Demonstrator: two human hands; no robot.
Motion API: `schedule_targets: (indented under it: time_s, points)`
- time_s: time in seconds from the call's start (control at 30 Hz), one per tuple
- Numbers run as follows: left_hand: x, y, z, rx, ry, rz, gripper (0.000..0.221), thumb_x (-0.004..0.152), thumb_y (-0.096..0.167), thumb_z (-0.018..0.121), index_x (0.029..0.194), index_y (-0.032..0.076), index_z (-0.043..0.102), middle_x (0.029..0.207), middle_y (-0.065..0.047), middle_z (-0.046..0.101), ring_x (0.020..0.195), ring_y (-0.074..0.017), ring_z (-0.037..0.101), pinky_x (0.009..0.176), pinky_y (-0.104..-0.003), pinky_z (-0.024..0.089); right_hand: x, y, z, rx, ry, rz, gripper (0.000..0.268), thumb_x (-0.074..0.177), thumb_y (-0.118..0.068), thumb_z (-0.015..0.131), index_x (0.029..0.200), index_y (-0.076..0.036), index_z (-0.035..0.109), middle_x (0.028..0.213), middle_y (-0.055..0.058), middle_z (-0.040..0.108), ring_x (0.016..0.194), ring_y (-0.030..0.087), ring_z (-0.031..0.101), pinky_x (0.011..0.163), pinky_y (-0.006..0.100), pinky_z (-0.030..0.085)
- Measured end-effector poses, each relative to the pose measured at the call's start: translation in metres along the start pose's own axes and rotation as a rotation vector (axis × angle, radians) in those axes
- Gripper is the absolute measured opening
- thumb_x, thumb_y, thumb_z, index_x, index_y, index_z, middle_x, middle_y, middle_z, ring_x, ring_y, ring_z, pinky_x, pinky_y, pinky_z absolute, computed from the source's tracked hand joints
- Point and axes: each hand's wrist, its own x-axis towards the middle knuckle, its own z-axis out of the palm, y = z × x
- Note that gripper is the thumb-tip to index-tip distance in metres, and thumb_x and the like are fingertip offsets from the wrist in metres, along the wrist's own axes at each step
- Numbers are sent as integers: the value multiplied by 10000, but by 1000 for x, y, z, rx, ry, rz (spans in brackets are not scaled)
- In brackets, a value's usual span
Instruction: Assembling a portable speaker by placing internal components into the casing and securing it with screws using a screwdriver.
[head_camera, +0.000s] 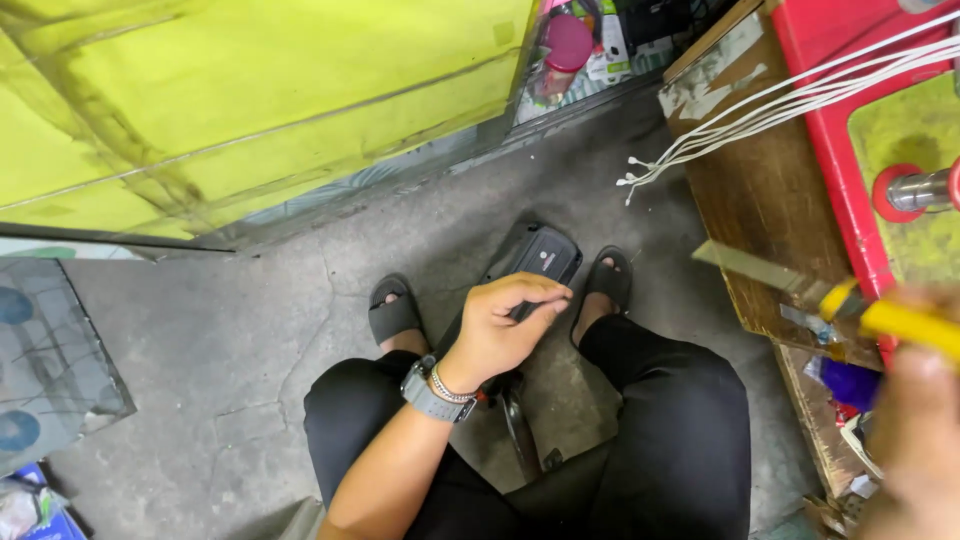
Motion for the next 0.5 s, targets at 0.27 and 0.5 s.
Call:
schedule_targets:
  time_s: [0.27,0.5]
  points:
    - [-15,-4,2,-120,-342,-158,118,1003,138,665,1096,84,714,993,-61,689,870,-150,672,828,-256,571,-88,-53,67,491,177,104,382,1001,-158,598,1291,-18,394,1120,324,609,1021,377,688,924,489,636]
    - [-27,-16,16,-175,-440,-208,105,1003,114,661,1093,80,705,929,-42,655,796,-127,617,756,-249,539,-97,-49,65,562,174,192,371,986,-101,599,1298,-33,409,1151,364,616,948,361,679,871,419,624]
